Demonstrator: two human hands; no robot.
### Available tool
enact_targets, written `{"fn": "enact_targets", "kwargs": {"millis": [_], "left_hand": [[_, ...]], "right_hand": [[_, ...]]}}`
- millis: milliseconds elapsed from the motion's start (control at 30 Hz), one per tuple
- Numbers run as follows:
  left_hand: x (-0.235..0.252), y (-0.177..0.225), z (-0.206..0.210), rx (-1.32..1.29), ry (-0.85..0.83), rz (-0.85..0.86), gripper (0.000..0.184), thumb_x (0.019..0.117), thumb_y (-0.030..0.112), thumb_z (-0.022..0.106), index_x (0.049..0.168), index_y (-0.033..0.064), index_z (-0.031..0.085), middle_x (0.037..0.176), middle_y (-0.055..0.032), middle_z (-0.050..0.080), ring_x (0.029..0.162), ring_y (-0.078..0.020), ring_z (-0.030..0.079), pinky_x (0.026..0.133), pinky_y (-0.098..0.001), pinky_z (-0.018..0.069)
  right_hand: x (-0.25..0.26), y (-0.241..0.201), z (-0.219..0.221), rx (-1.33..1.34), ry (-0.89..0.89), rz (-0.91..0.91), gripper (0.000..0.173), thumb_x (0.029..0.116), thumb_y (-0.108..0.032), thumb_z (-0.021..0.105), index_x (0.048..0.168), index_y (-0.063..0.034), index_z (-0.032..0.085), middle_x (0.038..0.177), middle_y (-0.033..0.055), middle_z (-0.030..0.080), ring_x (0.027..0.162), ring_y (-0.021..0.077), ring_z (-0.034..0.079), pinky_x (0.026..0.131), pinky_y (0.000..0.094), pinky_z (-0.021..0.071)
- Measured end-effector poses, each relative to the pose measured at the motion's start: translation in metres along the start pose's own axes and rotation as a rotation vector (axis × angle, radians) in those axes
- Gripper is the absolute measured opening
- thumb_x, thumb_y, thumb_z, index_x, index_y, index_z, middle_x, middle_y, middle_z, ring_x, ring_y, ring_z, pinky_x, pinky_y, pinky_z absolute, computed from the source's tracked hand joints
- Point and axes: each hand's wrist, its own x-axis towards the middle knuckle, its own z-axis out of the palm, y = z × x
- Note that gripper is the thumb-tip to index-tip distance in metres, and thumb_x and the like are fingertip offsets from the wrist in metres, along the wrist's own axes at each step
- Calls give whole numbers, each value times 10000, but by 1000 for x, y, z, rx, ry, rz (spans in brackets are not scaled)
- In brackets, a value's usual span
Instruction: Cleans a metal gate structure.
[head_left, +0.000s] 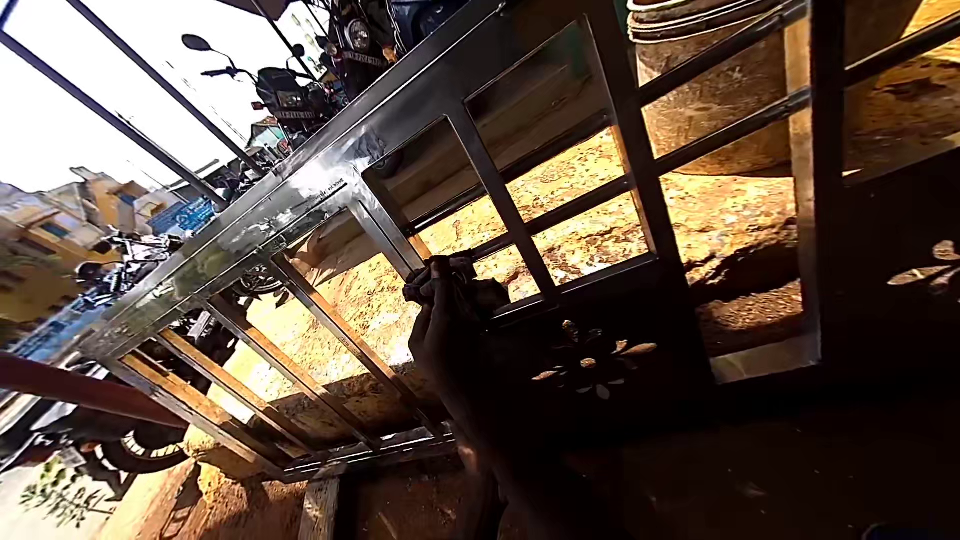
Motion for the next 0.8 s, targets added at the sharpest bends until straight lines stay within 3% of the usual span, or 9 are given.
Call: {"fn": "enact_targets", "kwargs": {"millis": [67,133,200,300,433,533,667,733,800], "left_hand": [[76,-76,-29,-437,33,-133,653,1107,284,-50,1369,-22,464,1189,-146,615,1062,-131,612,920,-259,474],[181,-193,-70,-594,-162,-75,933,996,675,-81,1389,35,474,1196,-174,655,1076,-238,649,897,-432,544],[260,-270,-89,-626,-247,-54,1096,845,912,28,1345,77,534,1137,-179,701,1022,-295,690,816,-529,583],[282,-285,-91,-596,-163,-130,1163,792,962,45,1413,97,512,1271,-203,655,1134,-355,643,882,-611,543],[277,-282,-89,-590,-138,-123,1104,834,931,68,1427,110,507,1311,-193,639,1172,-351,626,900,-600,536],[276,-281,-88,-576,-140,-136,1102,828,933,56,1383,112,539,1246,-193,665,1090,-344,655,826,-575,554],[273,-280,-88,-575,-157,-138,1100,828,933,60,1421,130,520,1291,-181,652,1136,-336,644,868,-573,549],[273,-281,-87,-588,-164,-131,1098,838,924,59,1421,112,512,1276,-193,652,1128,-335,644,883,-564,548],[272,-280,-87,-604,-153,-129,1086,850,912,55,1418,106,511,1268,-197,655,1115,-337,649,872,-558,552]], "right_hand": [[-6,10,-10,-60,-54,49,364,909,-55,597,1270,-12,625,927,124,728,717,276,716,591,439,585],[-11,26,-26,-146,-192,73,419,917,-54,626,1335,-74,616,842,120,731,695,305,723,610,471,591],[-12,38,-44,-249,-290,-51,428,880,-39,701,1306,-75,672,926,109,756,783,283,746,706,444,620],[-8,55,-70,-417,-345,-372,275,857,-33,724,1115,-122,759,1073,32,767,1018,194,735,990,388,558],[-6,86,-85,-585,-394,-463,367,889,-52,681,1221,-193,753,1304,21,705,1279,231,625,1197,562,335],[-6,73,-88,-620,-366,-416,343,866,-52,732,1173,-198,773,1233,69,713,1238,275,633,1129,575,391],[10,68,-102,-529,-324,-288,220,851,32,726,986,-124,801,1161,163,659,1072,391,616,873,543,512],[11,76,-108,-489,-243,-284,257,864,50,698,1071,-80,777,1146,177,641,1028,385,625,817,489,566],[4,80,-108,-496,-184,-224,414,868,57,683,1269,-45,701,1149,231,613,962,393,647,771,484,586]]}}
